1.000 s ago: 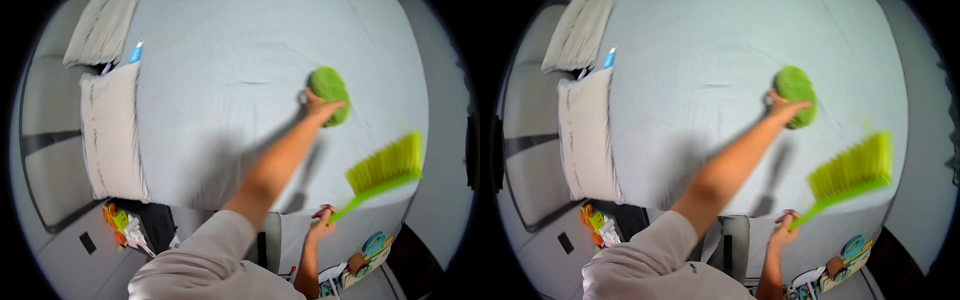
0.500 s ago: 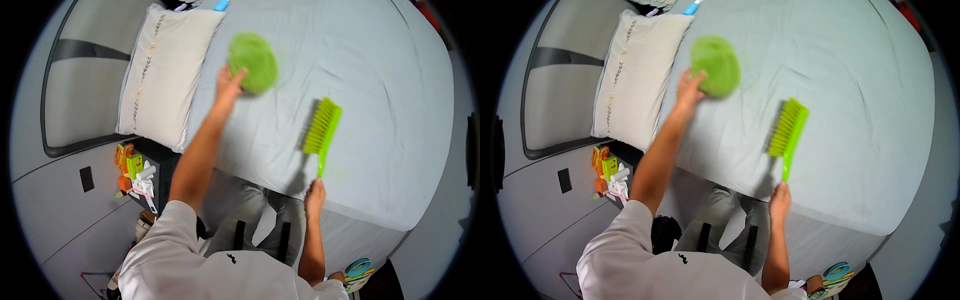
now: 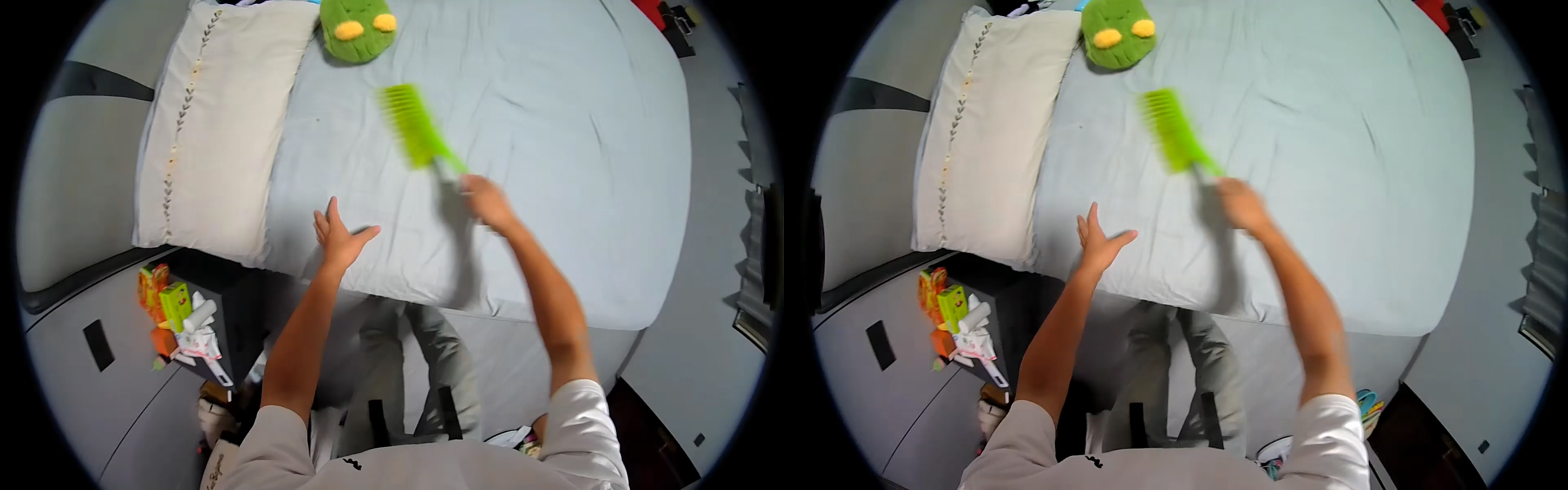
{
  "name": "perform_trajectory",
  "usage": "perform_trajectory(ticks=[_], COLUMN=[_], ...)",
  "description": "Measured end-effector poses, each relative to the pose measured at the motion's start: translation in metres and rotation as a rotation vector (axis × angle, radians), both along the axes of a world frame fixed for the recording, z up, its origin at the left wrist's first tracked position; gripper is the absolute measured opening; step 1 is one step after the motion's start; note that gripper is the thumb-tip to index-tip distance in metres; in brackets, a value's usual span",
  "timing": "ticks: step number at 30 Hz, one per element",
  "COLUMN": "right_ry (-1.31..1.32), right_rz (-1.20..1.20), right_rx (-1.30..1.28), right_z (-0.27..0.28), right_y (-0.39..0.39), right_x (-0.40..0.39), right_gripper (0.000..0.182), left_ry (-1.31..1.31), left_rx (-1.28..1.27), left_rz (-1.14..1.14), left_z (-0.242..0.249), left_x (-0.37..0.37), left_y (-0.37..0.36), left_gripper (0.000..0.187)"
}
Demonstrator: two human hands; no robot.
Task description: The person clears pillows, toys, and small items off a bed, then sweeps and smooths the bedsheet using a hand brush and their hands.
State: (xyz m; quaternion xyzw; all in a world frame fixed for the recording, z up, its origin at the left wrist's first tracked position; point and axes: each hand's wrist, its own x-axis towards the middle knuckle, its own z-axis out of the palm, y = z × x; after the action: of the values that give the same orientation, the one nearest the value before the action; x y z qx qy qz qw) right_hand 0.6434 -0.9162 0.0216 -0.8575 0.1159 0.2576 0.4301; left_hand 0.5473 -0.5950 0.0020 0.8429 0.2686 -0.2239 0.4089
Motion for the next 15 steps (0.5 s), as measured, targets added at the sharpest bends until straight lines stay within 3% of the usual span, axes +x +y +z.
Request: perform_trajectory(ticks=[2,4,5,7,11,14,15], right_ry=[0.054,-0.062,-0.052,-0.079,-0.296,-0.152,-0.228], right_rz=[-0.363,-0.565,-0.792,-1.246,-0.669,-0.399,-0.231], right_rx=[0.005,-0.518,-0.407,-0.181,-0.385,-0.168,-0.057], right_z=[0.013,0.014,0.014,0.052,0.094,0.084,0.054], right_y=[-0.127,-0.247,-0.295,-0.309,-0.22,-0.092,-0.058], right_x=[0.005,0.002,0.001,0.0,-0.057,-0.11,-0.132], right_gripper=[0.043,0.047,0.048,0.045,0.042,0.033,0.035], left_ry=[0.204,0.331,0.354,0.392,0.406,0.267,0.199], left_rx=[-0.028,-0.006,0.037,0.092,0.113,0.182,0.208], left_rz=[0.065,0.045,-0.006,-0.045,-0.049,-0.062,-0.065], left_z=[0.027,0.025,0.016,0.005,-0.007,-0.005,-0.004], left_x=[0.031,0.039,0.038,0.035,0.037,0.027,0.02], left_y=[-0.026,-0.042,-0.045,-0.046,-0.051,-0.055,-0.059], left_gripper=[0.136,0.145,0.148,0.152,0.155,0.147,0.143])
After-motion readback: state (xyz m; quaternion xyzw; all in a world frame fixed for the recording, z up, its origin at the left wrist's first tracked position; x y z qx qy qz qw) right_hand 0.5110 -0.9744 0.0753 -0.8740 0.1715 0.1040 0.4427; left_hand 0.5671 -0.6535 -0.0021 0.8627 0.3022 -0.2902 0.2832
